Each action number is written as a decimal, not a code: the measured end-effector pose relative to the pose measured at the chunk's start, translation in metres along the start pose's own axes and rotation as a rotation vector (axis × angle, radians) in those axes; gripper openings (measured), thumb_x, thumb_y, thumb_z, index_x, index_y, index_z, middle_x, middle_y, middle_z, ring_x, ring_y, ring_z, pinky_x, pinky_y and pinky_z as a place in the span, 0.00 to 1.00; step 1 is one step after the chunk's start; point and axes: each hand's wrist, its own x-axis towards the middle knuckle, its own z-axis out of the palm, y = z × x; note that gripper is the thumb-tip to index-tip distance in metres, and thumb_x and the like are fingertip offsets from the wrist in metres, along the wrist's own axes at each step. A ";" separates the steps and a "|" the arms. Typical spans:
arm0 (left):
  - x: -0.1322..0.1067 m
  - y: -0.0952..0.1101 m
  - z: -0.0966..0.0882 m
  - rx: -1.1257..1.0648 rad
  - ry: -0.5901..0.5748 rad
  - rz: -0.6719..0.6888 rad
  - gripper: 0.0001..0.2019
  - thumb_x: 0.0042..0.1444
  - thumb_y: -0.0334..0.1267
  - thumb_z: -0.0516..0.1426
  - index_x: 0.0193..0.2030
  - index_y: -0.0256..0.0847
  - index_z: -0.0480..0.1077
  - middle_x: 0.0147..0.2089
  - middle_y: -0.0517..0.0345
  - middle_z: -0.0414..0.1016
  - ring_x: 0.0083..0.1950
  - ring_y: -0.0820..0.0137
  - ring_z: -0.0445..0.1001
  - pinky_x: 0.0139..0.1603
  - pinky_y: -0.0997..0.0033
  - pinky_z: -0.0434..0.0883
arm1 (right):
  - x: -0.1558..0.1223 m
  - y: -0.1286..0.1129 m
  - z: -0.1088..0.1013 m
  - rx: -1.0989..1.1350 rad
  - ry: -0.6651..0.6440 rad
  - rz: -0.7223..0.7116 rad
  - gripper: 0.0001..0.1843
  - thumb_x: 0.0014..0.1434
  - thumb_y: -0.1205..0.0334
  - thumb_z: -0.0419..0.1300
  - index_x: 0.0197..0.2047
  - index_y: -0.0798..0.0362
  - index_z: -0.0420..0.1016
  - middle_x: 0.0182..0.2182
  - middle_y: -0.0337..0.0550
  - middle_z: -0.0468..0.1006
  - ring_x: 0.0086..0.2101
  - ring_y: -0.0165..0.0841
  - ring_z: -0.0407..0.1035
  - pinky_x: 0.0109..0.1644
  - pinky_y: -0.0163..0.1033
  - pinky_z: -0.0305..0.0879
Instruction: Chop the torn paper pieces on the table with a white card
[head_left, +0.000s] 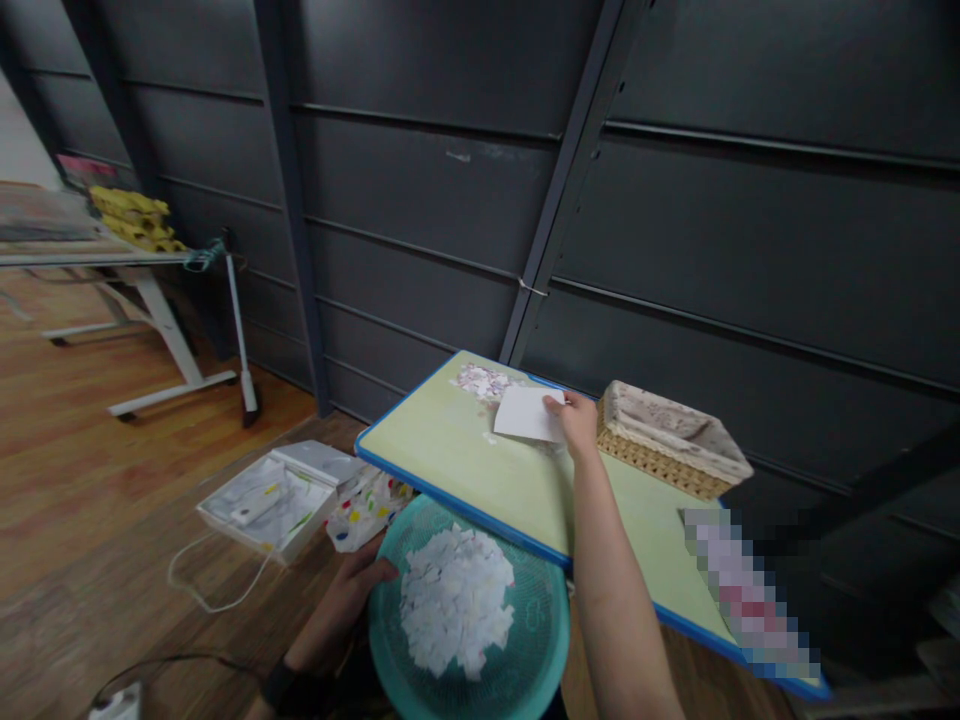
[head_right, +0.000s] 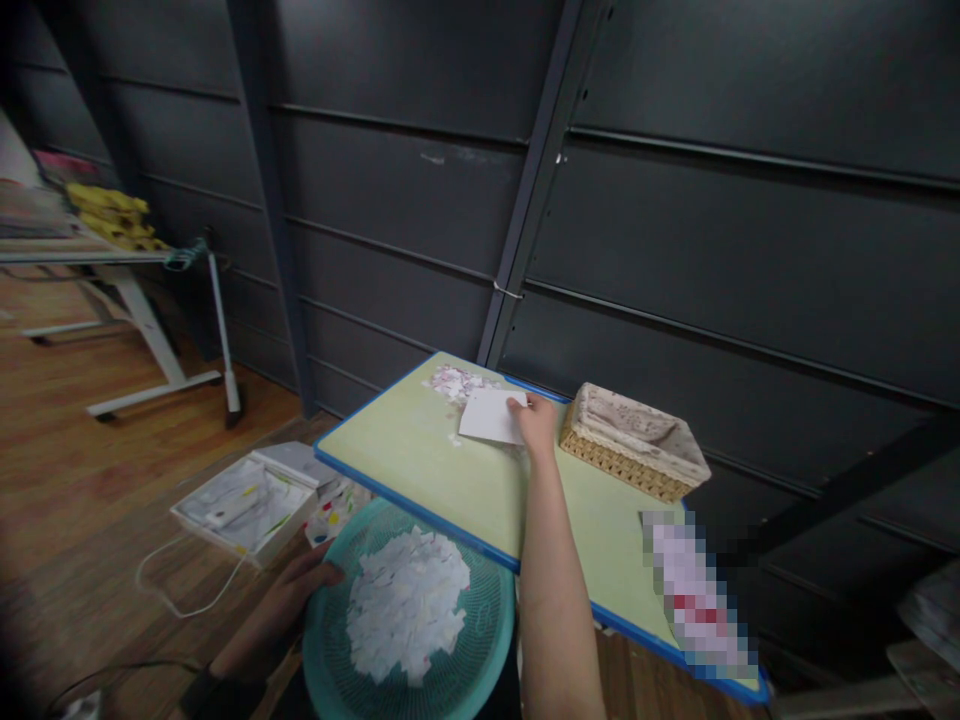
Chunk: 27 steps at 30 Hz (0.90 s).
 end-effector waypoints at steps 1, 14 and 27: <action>-0.001 0.000 0.000 0.003 -0.003 0.002 0.27 0.40 0.32 0.60 0.52 0.39 0.74 0.41 0.49 0.84 0.45 0.50 0.79 0.40 0.58 0.75 | 0.000 0.000 -0.001 -0.007 0.012 0.007 0.18 0.43 0.49 0.56 0.26 0.56 0.75 0.23 0.42 0.73 0.25 0.33 0.61 0.29 0.36 0.53; -0.003 0.002 0.004 -0.019 -0.003 0.002 0.24 0.40 0.30 0.60 0.48 0.40 0.75 0.45 0.51 0.83 0.46 0.54 0.79 0.38 0.63 0.75 | -0.006 -0.012 -0.003 -0.156 -0.003 -0.049 0.17 0.45 0.51 0.55 0.26 0.56 0.76 0.22 0.44 0.74 0.25 0.34 0.62 0.29 0.36 0.51; 0.000 0.000 0.001 0.055 -0.006 0.005 0.27 0.39 0.33 0.61 0.51 0.40 0.74 0.35 0.53 0.84 0.27 0.63 0.78 0.24 0.69 0.71 | -0.008 -0.014 -0.003 -0.126 0.038 -0.149 0.18 0.49 0.49 0.54 0.29 0.56 0.75 0.23 0.44 0.75 0.25 0.34 0.63 0.30 0.36 0.52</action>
